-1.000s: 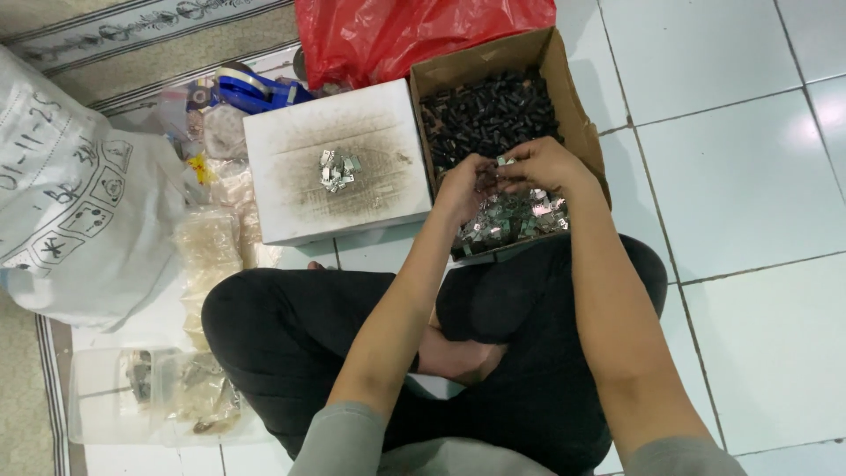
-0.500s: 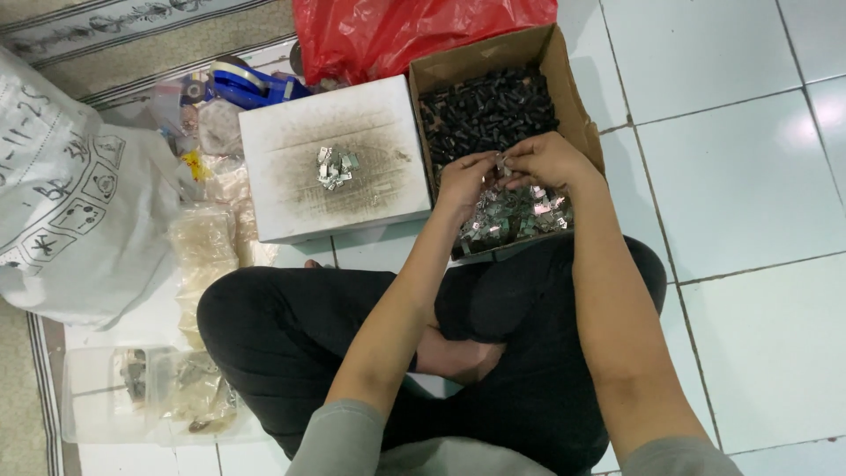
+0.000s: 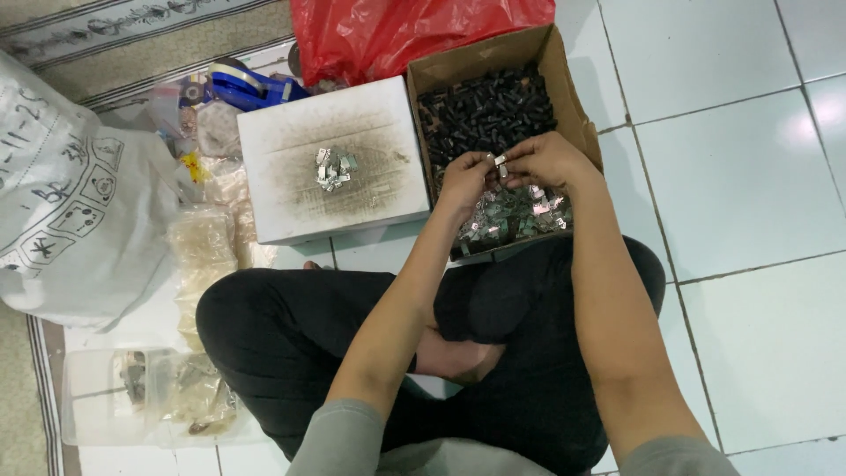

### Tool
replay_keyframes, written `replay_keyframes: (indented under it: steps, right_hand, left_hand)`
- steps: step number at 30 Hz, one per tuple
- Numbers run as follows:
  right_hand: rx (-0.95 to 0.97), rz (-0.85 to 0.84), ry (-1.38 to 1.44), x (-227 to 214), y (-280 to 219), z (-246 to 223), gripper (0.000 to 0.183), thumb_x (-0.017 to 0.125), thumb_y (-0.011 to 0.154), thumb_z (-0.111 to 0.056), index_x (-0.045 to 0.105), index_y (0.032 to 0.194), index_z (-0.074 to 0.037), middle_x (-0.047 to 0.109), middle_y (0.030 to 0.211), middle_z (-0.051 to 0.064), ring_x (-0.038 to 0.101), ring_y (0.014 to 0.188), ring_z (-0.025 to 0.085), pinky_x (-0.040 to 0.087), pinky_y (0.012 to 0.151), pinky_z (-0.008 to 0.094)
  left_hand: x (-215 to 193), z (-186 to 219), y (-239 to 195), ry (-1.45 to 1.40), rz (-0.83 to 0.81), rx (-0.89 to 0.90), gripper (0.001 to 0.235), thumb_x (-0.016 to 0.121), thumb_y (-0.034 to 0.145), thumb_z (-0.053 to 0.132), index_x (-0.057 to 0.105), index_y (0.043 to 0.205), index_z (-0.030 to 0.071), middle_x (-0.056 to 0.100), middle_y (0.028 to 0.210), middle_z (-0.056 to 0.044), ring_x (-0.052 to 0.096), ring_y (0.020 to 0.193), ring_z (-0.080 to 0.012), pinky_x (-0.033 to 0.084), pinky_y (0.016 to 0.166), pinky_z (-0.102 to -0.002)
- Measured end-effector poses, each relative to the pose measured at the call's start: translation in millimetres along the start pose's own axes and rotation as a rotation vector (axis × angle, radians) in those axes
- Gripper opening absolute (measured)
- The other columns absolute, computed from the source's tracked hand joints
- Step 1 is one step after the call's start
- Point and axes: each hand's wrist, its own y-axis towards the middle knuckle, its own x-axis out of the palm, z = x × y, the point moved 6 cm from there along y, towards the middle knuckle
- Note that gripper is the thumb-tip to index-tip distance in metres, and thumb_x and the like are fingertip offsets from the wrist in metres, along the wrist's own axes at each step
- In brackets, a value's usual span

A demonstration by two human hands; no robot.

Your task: The person sits on the floor and repeatedly picks up small metallic components from a cardboard box, separates them by hand, and places them onto a white rectangular surface. The person continues this sorting process for the duration of the clip.

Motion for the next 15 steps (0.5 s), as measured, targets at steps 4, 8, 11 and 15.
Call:
replay_keyframes:
  steps: [4,8,11,15]
  right_hand:
    - [-0.04,0.024,0.017,4,-5,-7,0.031,0.076,0.086,0.005,0.067,0.115,0.014,0.068,0.101,0.038,0.075,0.085,0.044,0.068,0.072,0.051]
    - [-0.039,0.049,-0.117,8,-1,-4,0.032,0.081,0.084,-0.001,0.07,0.113,0.01,0.071,0.096,0.03,0.076,0.082,0.036,0.068,0.068,0.043]
    - [-0.055,0.074,-0.223,9,6,-3,0.028,0.082,0.086,-0.009,0.074,0.11,0.002,0.074,0.093,0.023,0.077,0.078,0.03,0.067,0.062,0.039]
    - [-0.116,0.167,-0.326,-9,16,-4,0.025,0.078,0.093,-0.019,0.075,0.113,-0.005,0.075,0.093,0.017,0.077,0.077,0.024,0.064,0.058,0.034]
  left_hand:
    - [3,4,-3,0.051,0.015,-0.001,0.027,0.064,0.097,0.007,0.068,0.119,-0.009,0.064,0.101,-0.019,0.064,0.087,-0.0235,0.062,0.073,-0.037]
    - [6,-19,12,-0.133,-0.025,-0.107,0.024,0.059,0.096,0.013,0.07,0.107,-0.006,0.064,0.09,-0.018,0.064,0.079,-0.0266,0.057,0.069,-0.042]
    - [0,-31,22,-0.307,-0.019,-0.209,0.021,0.059,0.094,0.018,0.069,0.096,-0.001,0.06,0.083,-0.013,0.061,0.073,-0.0253,0.052,0.064,-0.037]
    - [4,-15,7,-0.414,-0.009,-0.307,0.03,0.053,0.098,0.027,0.066,0.095,-0.001,0.06,0.084,-0.015,0.063,0.079,-0.0285,0.057,0.074,-0.038]
